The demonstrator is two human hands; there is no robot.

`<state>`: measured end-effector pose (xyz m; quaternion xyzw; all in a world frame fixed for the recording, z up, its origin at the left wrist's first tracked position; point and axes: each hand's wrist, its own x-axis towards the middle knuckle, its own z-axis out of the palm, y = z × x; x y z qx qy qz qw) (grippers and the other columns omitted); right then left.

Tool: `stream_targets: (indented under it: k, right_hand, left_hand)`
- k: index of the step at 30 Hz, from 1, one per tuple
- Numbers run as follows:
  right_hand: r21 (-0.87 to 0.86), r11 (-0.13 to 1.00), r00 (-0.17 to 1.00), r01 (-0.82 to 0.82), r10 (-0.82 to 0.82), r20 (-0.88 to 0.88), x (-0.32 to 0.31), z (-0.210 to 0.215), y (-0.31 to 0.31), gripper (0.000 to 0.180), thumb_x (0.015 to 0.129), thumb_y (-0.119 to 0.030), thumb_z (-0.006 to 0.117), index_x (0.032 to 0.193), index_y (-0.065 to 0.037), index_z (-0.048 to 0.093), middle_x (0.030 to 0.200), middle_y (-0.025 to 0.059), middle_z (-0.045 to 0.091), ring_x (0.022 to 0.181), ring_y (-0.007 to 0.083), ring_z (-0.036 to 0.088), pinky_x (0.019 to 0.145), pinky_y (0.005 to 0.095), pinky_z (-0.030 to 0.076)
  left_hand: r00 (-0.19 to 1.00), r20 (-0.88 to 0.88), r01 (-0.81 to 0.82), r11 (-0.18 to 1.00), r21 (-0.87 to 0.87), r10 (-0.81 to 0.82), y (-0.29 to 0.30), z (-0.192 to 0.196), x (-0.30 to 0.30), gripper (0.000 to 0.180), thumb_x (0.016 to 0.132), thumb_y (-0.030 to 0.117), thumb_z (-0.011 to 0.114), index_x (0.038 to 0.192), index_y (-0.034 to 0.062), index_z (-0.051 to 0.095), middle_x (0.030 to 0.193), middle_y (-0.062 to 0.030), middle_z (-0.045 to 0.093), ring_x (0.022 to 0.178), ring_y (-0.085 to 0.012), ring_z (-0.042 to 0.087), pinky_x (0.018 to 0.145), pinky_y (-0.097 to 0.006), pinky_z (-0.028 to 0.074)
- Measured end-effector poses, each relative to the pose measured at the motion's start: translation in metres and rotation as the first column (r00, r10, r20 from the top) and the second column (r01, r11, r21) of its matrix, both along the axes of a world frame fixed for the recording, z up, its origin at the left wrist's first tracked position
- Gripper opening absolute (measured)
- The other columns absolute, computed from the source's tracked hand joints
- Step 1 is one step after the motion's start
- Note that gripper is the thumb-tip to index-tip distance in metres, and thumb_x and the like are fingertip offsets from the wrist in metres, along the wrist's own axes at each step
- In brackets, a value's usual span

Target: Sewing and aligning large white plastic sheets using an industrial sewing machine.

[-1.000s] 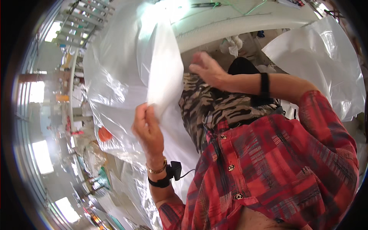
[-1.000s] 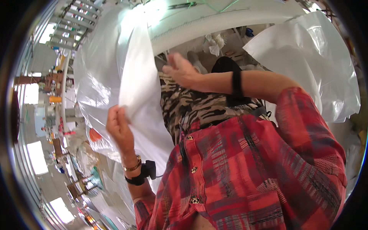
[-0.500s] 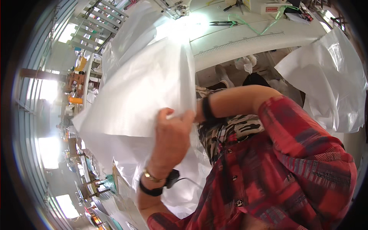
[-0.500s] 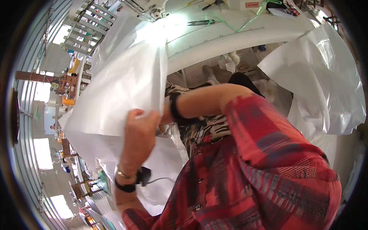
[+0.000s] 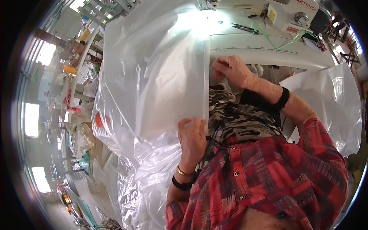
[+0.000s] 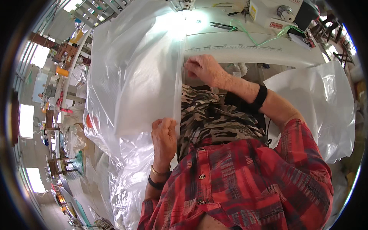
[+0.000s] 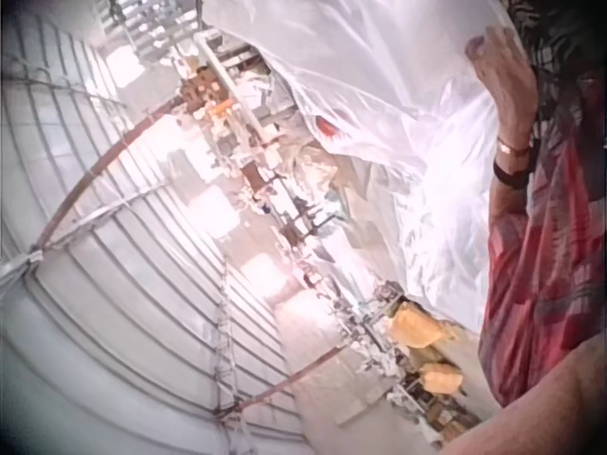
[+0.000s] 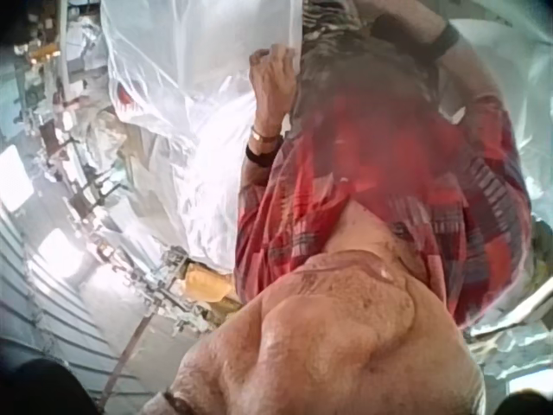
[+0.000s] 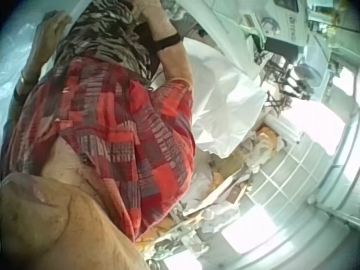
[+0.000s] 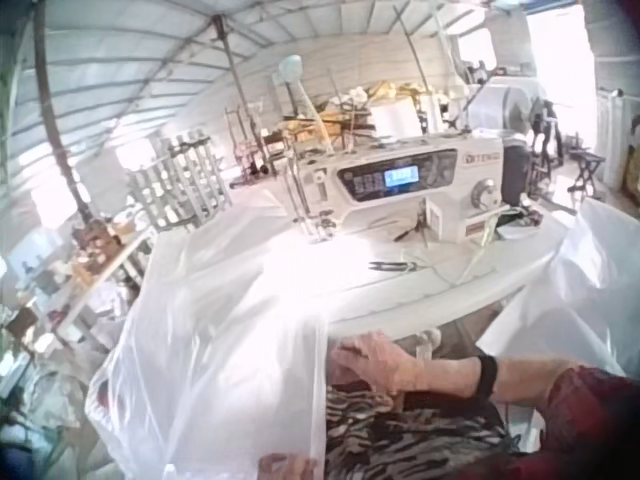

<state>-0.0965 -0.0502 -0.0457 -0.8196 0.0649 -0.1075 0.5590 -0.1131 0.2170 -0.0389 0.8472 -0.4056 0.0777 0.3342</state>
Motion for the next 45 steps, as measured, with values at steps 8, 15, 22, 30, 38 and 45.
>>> stream_targets:
  k: [8,15,22,30,38,45]
  right_hand:
    - [-0.798,0.569,0.933,0.198,0.139,0.331,0.046,0.018,-0.045,0.015,0.091,-0.019,0.057,0.093,-0.005,0.061,0.089,0.009,0.062,0.089,0.0286,0.06,0.078,0.0399,0.049]
    - [-0.782,0.613,0.908,0.113,0.256,0.332,0.072,0.018,-0.05,0.014,0.088,-0.018,0.062,0.092,-0.004,0.059,0.093,0.0084,0.06,0.094,0.0274,0.058,0.084,0.0385,0.047]
    - [-0.787,0.615,0.913,0.052,0.29,0.288,0.081,0.016,-0.047,0.011,0.089,-0.015,0.062,0.091,-0.004,0.059,0.094,0.0072,0.061,0.094,0.0251,0.058,0.087,0.0376,0.046]
    - [-0.824,0.558,0.899,0.095,0.308,0.313,0.069,0.013,-0.025,0.013,0.087,-0.014,0.062,0.093,-0.003,0.061,0.098,0.0081,0.062,0.096,0.0264,0.058,0.088,0.0381,0.045]
    - [-0.704,0.667,0.738,-0.243,0.598,0.312,0.003,0.017,0.054,0.017,0.083,-0.016,0.067,0.097,-0.006,0.063,0.102,0.0072,0.061,0.1,0.0264,0.058,0.096,0.0417,0.042]
    - [-0.819,0.507,0.647,-0.271,0.725,0.235,0.007,0.025,0.053,0.021,0.08,-0.023,0.07,0.091,-0.008,0.061,0.101,0.0053,0.059,0.1,0.024,0.056,0.095,0.0401,0.041]
  left_hand:
    - [0.948,-0.319,-0.039,0.995,-0.095,0.006,0.01,-0.002,0.003,0.008,0.091,0.007,0.059,0.087,0.0,0.057,0.069,-0.0167,0.055,0.064,-0.0336,0.051,0.064,-0.04,0.043]
    - [0.816,-0.577,-0.105,0.974,-0.202,-0.032,0.015,-0.004,0.003,0.011,0.089,0.006,0.064,0.09,-0.0049,0.064,0.068,-0.0098,0.057,0.06,-0.013,0.047,0.057,-0.028,0.04]
    - [0.761,-0.647,-0.196,0.966,-0.167,0.043,0.018,0.013,-0.007,0.026,0.092,0.007,0.062,0.116,-0.0002,0.066,0.07,0.0012,0.058,0.056,-0.0028,0.048,0.051,-0.02,0.039]
    - [0.742,-0.669,-0.226,0.924,-0.31,-0.043,0.017,0.023,-0.017,0.032,0.094,0.001,0.054,0.125,0.0012,0.061,0.079,-0.0036,0.058,0.057,-0.0056,0.053,0.051,-0.021,0.043]
    - [0.923,-0.385,-0.143,0.933,-0.331,0.005,0.015,0.013,-0.014,0.034,0.088,0.001,0.063,0.122,-0.0013,0.063,0.075,-0.0033,0.055,0.061,-0.0066,0.055,0.056,-0.022,0.043]
    - [0.936,-0.309,-0.252,0.933,-0.255,0.168,0.004,0.017,-0.011,0.031,0.08,0.004,0.075,0.108,-0.0038,0.067,0.074,-0.006,0.055,0.055,-0.0081,0.045,0.052,-0.024,0.038]
